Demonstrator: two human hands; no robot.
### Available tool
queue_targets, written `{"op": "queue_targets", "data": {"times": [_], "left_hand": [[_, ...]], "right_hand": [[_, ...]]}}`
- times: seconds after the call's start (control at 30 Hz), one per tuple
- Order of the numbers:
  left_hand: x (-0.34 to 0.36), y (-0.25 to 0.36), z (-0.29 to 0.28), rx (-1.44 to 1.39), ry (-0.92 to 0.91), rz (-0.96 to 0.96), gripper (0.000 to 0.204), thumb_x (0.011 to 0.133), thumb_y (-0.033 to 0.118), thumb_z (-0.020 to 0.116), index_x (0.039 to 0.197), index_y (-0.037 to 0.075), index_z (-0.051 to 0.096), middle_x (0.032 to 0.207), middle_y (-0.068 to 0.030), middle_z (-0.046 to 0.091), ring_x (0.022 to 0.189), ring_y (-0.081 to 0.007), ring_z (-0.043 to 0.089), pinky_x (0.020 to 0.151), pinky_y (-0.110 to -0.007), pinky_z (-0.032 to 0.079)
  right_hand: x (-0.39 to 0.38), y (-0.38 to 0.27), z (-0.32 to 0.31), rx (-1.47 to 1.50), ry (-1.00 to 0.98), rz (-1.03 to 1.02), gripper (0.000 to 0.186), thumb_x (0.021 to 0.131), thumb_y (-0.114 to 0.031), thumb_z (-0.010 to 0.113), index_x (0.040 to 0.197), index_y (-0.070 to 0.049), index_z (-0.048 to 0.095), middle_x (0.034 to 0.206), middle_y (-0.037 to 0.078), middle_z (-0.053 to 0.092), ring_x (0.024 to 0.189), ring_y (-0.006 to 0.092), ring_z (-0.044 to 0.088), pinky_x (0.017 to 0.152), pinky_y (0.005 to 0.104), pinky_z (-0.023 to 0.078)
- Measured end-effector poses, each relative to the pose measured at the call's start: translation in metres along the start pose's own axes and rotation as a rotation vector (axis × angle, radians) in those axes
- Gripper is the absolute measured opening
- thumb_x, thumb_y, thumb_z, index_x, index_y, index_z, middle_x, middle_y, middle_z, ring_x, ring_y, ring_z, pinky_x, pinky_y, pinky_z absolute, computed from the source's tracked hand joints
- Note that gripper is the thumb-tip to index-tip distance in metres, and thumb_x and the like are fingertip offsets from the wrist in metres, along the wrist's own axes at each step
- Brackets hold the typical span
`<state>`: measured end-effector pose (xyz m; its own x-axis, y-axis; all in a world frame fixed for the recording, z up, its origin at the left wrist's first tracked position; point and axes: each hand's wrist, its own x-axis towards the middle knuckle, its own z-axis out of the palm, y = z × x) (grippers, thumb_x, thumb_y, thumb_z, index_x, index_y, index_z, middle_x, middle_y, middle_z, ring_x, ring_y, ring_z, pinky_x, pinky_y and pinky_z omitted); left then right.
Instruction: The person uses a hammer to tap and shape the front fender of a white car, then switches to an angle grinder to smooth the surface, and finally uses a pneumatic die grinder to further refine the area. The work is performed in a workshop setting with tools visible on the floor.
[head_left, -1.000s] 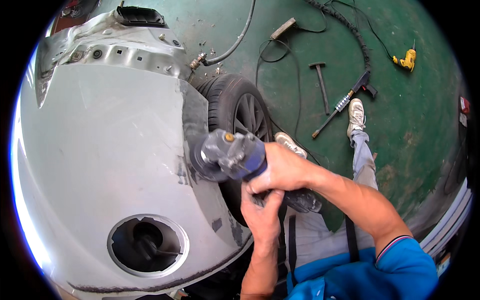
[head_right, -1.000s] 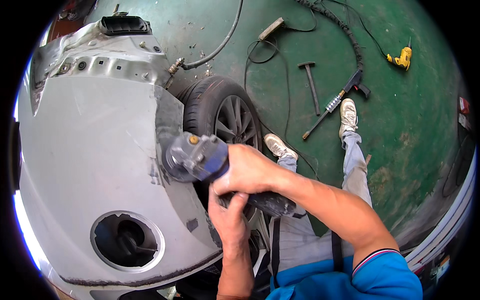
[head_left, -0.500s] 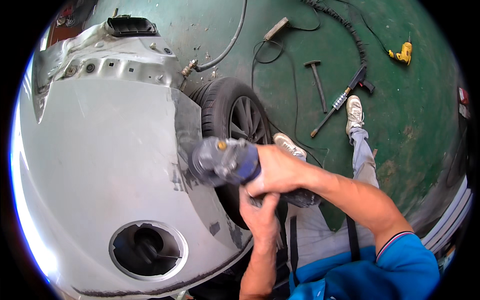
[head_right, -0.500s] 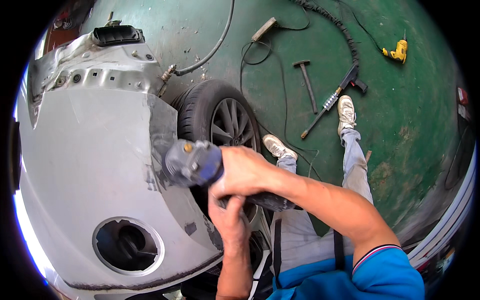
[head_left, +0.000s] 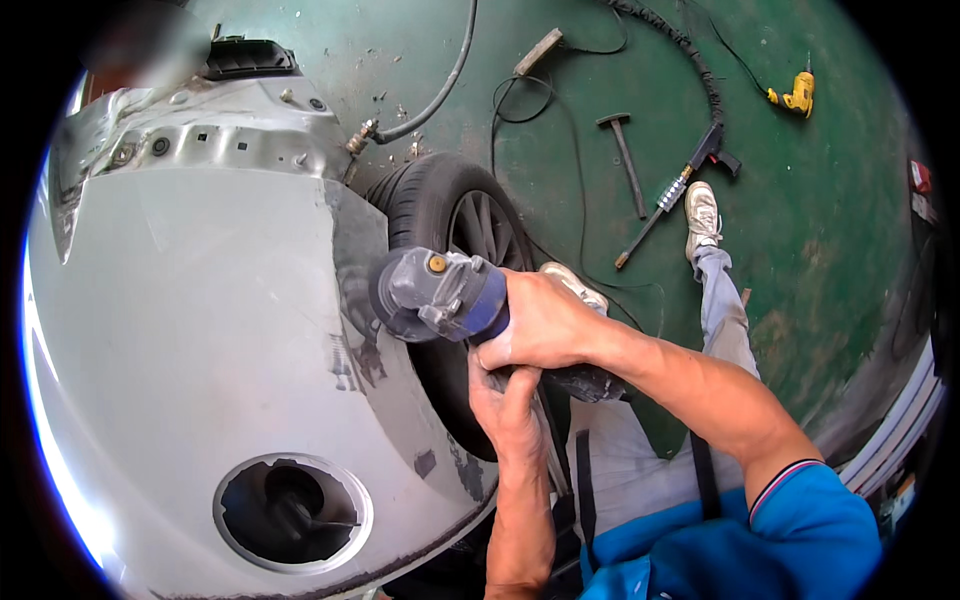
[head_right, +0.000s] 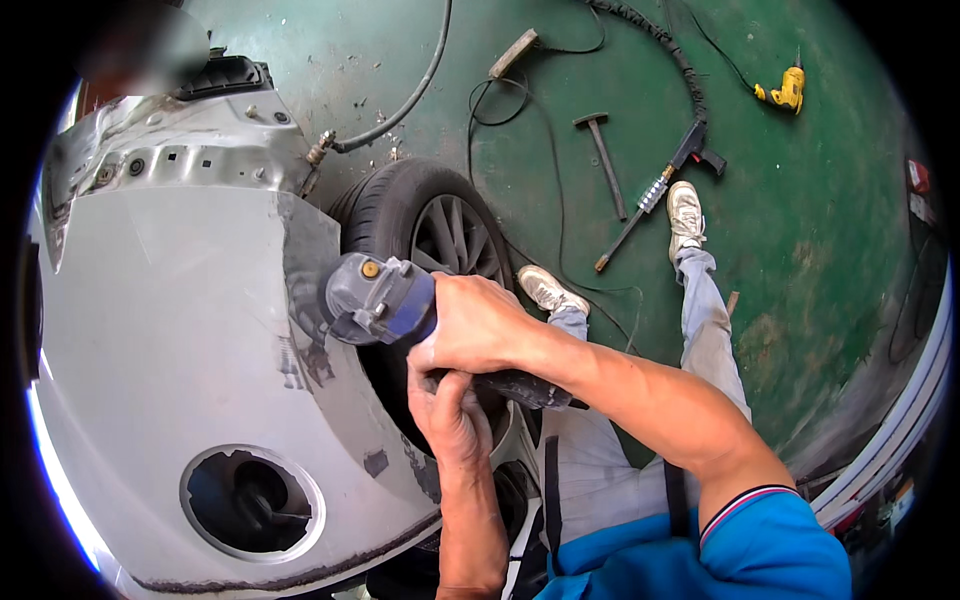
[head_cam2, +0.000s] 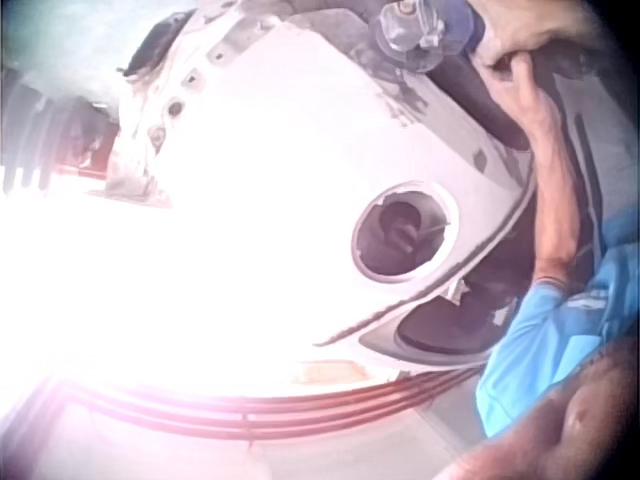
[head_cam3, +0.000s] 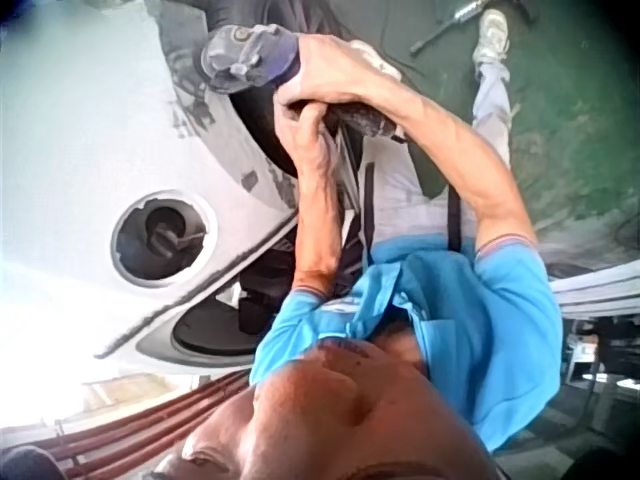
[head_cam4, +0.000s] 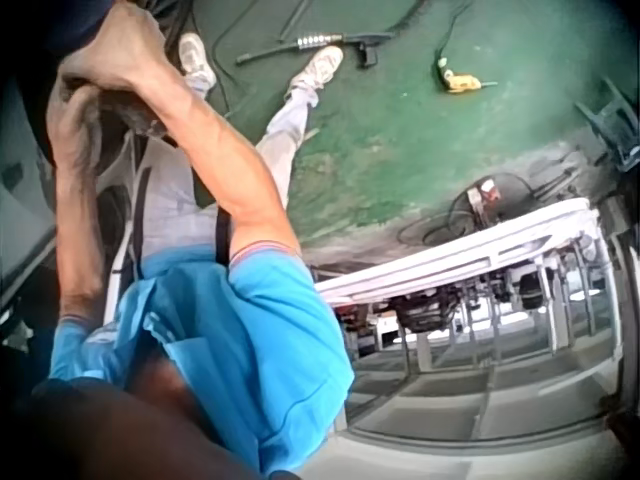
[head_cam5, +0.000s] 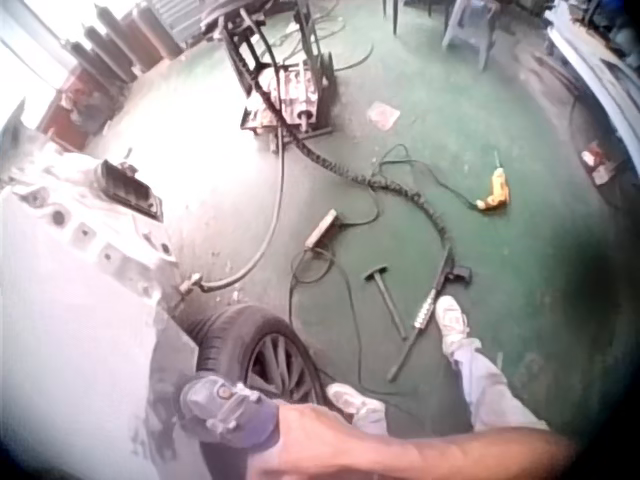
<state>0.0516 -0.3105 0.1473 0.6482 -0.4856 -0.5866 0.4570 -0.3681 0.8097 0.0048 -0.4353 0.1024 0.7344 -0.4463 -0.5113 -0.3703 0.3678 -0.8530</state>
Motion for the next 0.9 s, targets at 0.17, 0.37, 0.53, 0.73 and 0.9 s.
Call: {"op": "queue_targets", "data": {"times": [0.17, 0.37, 0.53, 0.73, 0.9], "left_hand": [[-0.021, 0.013, 0.004, 0.151, 0.046, -0.018, 0.041, 0.083, 0.003, 0.064, 0.122, -0.002, 0.055, 0.115, -0.0079, 0.058, 0.11, -0.0164, 0.055, 0.099, -0.03, 0.042], [0.011, 0.02, 0.005, 0.089, -0.031, -0.074, 0.041, 0.084, 0.005, 0.065, 0.123, -0.001, 0.055, 0.115, -0.0075, 0.057, 0.108, -0.0158, 0.055, 0.097, -0.03, 0.043], [0.003, 0.0, 0.0, 0.021, -0.014, -0.053, 0.038, 0.085, 0.004, 0.065, 0.121, 0.0, 0.055, 0.115, -0.0079, 0.057, 0.106, -0.015, 0.056, 0.095, -0.029, 0.044], [0.009, 0.005, 0.0, 0.071, -0.037, -0.099, 0.04, 0.086, 0.004, 0.064, 0.124, 0.0, 0.055, 0.117, -0.0086, 0.057, 0.107, -0.0162, 0.056, 0.095, -0.03, 0.045], [0.013, 0.015, 0.002, 0.108, -0.053, -0.075, 0.04, 0.086, 0.004, 0.065, 0.125, 0.0, 0.055, 0.118, -0.0088, 0.058, 0.11, -0.0164, 0.056, 0.097, -0.03, 0.045]], "right_hand": [[-0.007, 0.013, 0.01, 0.307, -0.14, -0.01, 0.04, 0.065, -0.026, 0.078, 0.089, 0.004, 0.068, 0.078, 0.017, 0.069, 0.068, 0.0265, 0.064, 0.07, 0.0381, 0.052], [0.014, 0.003, -0.002, 0.204, -0.054, 0.072, 0.04, 0.064, -0.027, 0.078, 0.088, 0.004, 0.068, 0.076, 0.017, 0.069, 0.067, 0.027, 0.066, 0.068, 0.0373, 0.053], [0.005, 0.007, 0.001, 0.108, 0.014, -0.012, 0.041, 0.063, -0.028, 0.077, 0.087, 0.004, 0.068, 0.077, 0.02, 0.069, 0.074, 0.0353, 0.068, 0.073, 0.0403, 0.053], [0.009, 0.011, -0.001, 0.17, -0.003, 0.065, 0.038, 0.063, -0.027, 0.077, 0.076, 0.007, 0.065, 0.067, 0.018, 0.065, 0.063, 0.0294, 0.065, 0.066, 0.0384, 0.052], [0.015, 0.007, -0.002, 0.227, -0.068, 0.1, 0.04, 0.063, -0.027, 0.078, 0.082, 0.005, 0.066, 0.073, 0.016, 0.067, 0.066, 0.0266, 0.064, 0.068, 0.0376, 0.052]]}}
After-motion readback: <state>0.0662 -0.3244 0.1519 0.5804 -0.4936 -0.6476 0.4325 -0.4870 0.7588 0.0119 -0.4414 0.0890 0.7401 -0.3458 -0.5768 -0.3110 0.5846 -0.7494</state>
